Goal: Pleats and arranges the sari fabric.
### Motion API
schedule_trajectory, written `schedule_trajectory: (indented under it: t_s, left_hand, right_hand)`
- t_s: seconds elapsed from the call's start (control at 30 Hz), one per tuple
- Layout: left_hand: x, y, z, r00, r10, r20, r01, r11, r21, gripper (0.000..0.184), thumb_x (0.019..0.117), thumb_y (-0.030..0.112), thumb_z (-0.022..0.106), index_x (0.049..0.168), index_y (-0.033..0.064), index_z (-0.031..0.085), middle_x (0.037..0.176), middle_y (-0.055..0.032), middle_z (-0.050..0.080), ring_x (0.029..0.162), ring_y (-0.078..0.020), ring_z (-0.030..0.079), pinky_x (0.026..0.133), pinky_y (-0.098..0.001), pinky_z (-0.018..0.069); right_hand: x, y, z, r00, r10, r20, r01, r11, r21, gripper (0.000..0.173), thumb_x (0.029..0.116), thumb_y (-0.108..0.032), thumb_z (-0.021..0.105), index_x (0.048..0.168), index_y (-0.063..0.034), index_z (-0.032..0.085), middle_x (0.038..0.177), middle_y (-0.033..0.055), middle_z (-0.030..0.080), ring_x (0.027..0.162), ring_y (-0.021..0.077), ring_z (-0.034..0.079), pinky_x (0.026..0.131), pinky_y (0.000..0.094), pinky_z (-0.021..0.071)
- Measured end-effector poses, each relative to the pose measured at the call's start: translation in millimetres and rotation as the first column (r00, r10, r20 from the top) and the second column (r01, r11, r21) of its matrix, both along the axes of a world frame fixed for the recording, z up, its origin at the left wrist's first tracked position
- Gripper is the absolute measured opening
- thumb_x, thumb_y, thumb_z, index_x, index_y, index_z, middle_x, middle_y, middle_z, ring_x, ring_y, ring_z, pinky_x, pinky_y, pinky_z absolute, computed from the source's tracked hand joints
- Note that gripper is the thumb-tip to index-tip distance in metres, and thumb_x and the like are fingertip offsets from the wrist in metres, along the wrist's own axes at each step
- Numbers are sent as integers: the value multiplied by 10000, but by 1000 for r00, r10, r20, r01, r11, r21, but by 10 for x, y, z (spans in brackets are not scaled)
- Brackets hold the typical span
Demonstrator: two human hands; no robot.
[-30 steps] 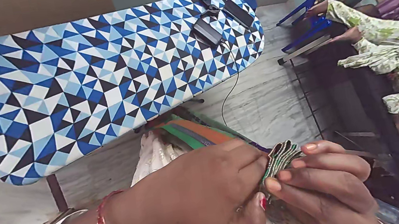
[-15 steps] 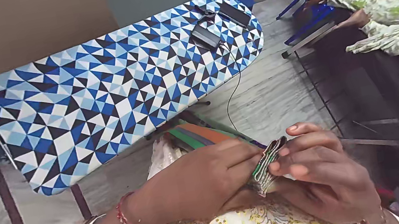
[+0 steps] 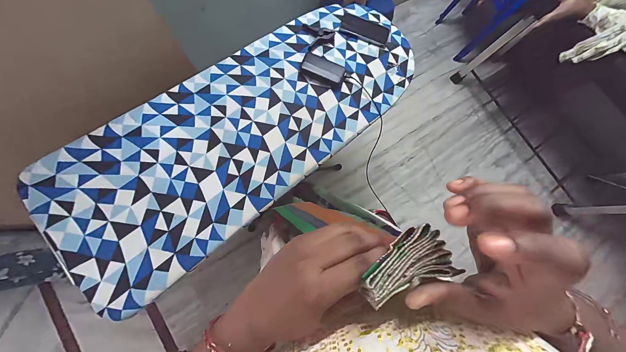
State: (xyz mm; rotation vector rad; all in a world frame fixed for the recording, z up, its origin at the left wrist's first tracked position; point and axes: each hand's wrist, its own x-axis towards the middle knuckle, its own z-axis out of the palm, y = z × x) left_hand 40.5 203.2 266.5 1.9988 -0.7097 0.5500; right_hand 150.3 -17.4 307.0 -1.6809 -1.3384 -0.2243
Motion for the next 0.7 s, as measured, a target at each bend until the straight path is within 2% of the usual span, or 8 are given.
schedule_trajectory:
  t_s: [0.1, 0.2, 0.27, 0.43, 0.57, 0.63, 0.7]
  left_hand:
    - [-76, 62, -2, 1000, 18, 6, -19, 1000, 16, 193, 1053, 127, 521, 1146, -12, 617, 1152, -159, 676, 1146, -203, 635, 1027, -262, 484]
    - [-145, 71, 3, 999, 25, 22, -26, 998, 50, 208, 1068, 134, 499, 1165, -13, 610, 1181, -167, 671, 1176, -207, 633, 1054, -270, 471]
    - [-182, 55, 5, 1000, 23, 21, -25, 997, 70, 204, 1072, 106, 483, 1171, -18, 612, 1197, -177, 673, 1193, -214, 635, 1069, -278, 467]
    - [-279, 1, 31, 1000, 23, 1, -23, 993, 116, 208, 1080, 80, 462, 1201, -15, 602, 1278, -185, 661, 1249, -204, 624, 1068, -266, 472]
    - [-363, -60, 42, 999, 28, -17, -25, 993, 116, 241, 1085, 66, 430, 1252, -12, 586, 1346, -186, 636, 1277, -184, 609, 1074, -248, 459]
    - [-398, -76, 48, 999, 34, -18, -32, 993, 115, 245, 1088, 63, 424, 1259, -9, 582, 1330, -185, 642, 1260, -176, 617, 1059, -239, 463]
    - [-435, -77, 55, 999, 30, -17, -27, 992, 126, 257, 1090, 69, 415, 1280, -8, 571, 1329, -183, 641, 1258, -175, 616, 1057, -237, 461]
  right_hand:
    - [18, -115, -111, 995, 38, -97, -41, 999, -27, 643, 866, -414, 808, 1406, -322, 471, 1406, -110, 482, 1341, 58, 462, 1123, 258, 397]
    - [-28, -166, -203, 997, 34, -76, -34, 999, 3, 450, 891, -337, 794, 1289, -307, 586, 1380, -101, 489, 1334, 59, 457, 1115, 260, 407]
    - [-53, -168, -203, 1000, 7, -23, -7, 1000, 21, 360, 916, -299, 768, 1252, -305, 640, 1330, -99, 510, 1309, 56, 466, 1099, 255, 412]
    - [-109, -179, -170, 999, 45, 25, -45, 999, -12, 287, 962, -224, 700, 1239, -292, 664, 1281, -62, 538, 1280, 88, 474, 1103, 284, 381]
    - [-141, -196, -170, 993, 106, -52, -107, 994, -27, 243, 975, -217, 678, 1208, -285, 671, 1291, -41, 553, 1276, 90, 487, 1096, 271, 389]
    - [-157, -185, -198, 978, 153, -144, -157, 987, -19, 290, 966, -215, 686, 1246, -283, 648, 1360, -22, 559, 1327, 115, 486, 1118, 291, 406]
    - [-169, -165, -236, 938, 224, -265, -231, 973, 7, 465, 937, -218, 724, 1371, -246, 560, 1407, 14, 576, 1345, 150, 516, 1128, 324, 437]
